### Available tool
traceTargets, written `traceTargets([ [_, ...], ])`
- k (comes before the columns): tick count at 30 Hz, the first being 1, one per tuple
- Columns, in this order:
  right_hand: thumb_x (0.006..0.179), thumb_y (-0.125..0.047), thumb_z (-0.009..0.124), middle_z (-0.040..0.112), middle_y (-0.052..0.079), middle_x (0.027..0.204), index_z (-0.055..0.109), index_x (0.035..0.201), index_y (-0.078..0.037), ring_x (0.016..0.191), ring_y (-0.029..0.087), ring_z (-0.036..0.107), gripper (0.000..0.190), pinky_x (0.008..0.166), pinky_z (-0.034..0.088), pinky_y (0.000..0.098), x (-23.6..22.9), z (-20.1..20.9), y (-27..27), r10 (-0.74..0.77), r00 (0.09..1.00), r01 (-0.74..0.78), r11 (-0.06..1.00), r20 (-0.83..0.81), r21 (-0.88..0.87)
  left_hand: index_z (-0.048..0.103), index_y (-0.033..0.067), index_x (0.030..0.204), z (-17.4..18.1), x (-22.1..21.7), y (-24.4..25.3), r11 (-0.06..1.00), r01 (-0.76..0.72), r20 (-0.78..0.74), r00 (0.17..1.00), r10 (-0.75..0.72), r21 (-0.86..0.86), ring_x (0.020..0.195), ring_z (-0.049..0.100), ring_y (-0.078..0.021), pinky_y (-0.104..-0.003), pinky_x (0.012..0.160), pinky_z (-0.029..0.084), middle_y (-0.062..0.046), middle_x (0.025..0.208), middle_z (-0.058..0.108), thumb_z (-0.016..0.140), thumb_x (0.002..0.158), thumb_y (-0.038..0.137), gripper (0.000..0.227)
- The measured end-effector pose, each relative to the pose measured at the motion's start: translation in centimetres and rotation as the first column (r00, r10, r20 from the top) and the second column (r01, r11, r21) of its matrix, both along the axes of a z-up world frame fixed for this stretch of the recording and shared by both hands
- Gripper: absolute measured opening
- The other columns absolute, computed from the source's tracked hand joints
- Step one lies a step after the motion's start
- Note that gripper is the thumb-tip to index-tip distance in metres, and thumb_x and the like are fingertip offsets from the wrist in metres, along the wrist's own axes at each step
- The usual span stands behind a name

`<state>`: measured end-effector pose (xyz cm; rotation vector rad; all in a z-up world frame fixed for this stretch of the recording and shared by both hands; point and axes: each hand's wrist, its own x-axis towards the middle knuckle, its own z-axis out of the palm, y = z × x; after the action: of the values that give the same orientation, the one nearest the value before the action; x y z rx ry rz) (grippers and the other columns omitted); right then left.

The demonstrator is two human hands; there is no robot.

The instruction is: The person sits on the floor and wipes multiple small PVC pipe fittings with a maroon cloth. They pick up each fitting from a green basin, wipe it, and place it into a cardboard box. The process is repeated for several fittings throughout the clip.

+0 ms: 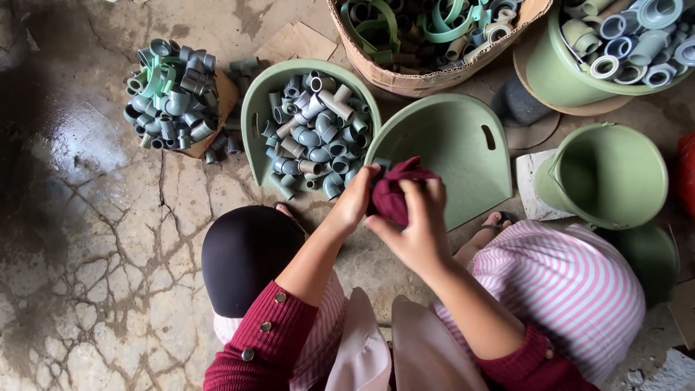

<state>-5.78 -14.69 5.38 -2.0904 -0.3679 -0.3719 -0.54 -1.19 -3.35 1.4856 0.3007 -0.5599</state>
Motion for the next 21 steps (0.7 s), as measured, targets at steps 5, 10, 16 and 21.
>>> traceTargets([
  [5,0.058,-0.032,0.077,0.045,0.021,0.107,0.048,0.108,-0.004,0.102,0.038,0.047,0.064,0.088,0.038,0.0456,0.8,-1.6,0.4,-0.005,0.996,0.013,0.995,0.086,-0.094,0.049,0.0047,0.113,4.7,-0.3,-0.1,0.987,0.019,0.094,0.995,-0.034,0.16,0.113,0.041,-0.039,-0.042,0.097,0.029,-0.028,0.112,0.047,0.035,0.082,0.047,0.054],
  [10,0.062,-0.028,0.079,0.055,0.016,0.091,0.054,0.099,-0.003,0.089,0.034,0.056,0.052,0.081,0.044,0.0395,2.3,-1.1,-0.1,-0.044,0.999,0.042,0.978,0.006,0.206,0.053,0.0079,0.104,3.6,-0.2,0.5,0.997,0.028,0.202,0.978,-0.043,0.076,0.093,0.043,-0.0291,-0.036,0.087,0.033,-0.018,0.093,0.048,0.037,0.081,0.037,0.041],
  [16,0.079,-0.026,0.064,0.057,0.013,0.095,0.053,0.107,-0.003,0.091,0.019,0.054,0.038,0.083,0.041,0.0383,2.3,-2.1,0.0,0.039,0.95,0.12,0.871,-0.311,0.477,0.047,0.0067,0.12,6.4,-0.9,-1.1,0.999,-0.016,0.103,0.994,0.02,-0.037,0.107,0.04,-0.0301,-0.036,0.097,0.027,-0.02,0.111,0.046,0.036,0.08,0.04,0.053],
  [21,0.08,-0.014,0.06,0.056,0.003,0.094,0.054,0.107,-0.004,0.088,0.01,0.052,0.03,0.08,0.044,0.0289,2.0,-0.3,1.9,0.143,0.836,0.407,0.489,-0.531,0.772,0.054,0.0134,0.105,4.4,-0.3,-0.6,0.997,-0.026,0.096,0.995,0.033,-0.079,0.065,0.046,-0.0234,-0.03,0.062,0.04,-0.012,0.078,0.048,0.035,0.083,0.041,0.04],
])
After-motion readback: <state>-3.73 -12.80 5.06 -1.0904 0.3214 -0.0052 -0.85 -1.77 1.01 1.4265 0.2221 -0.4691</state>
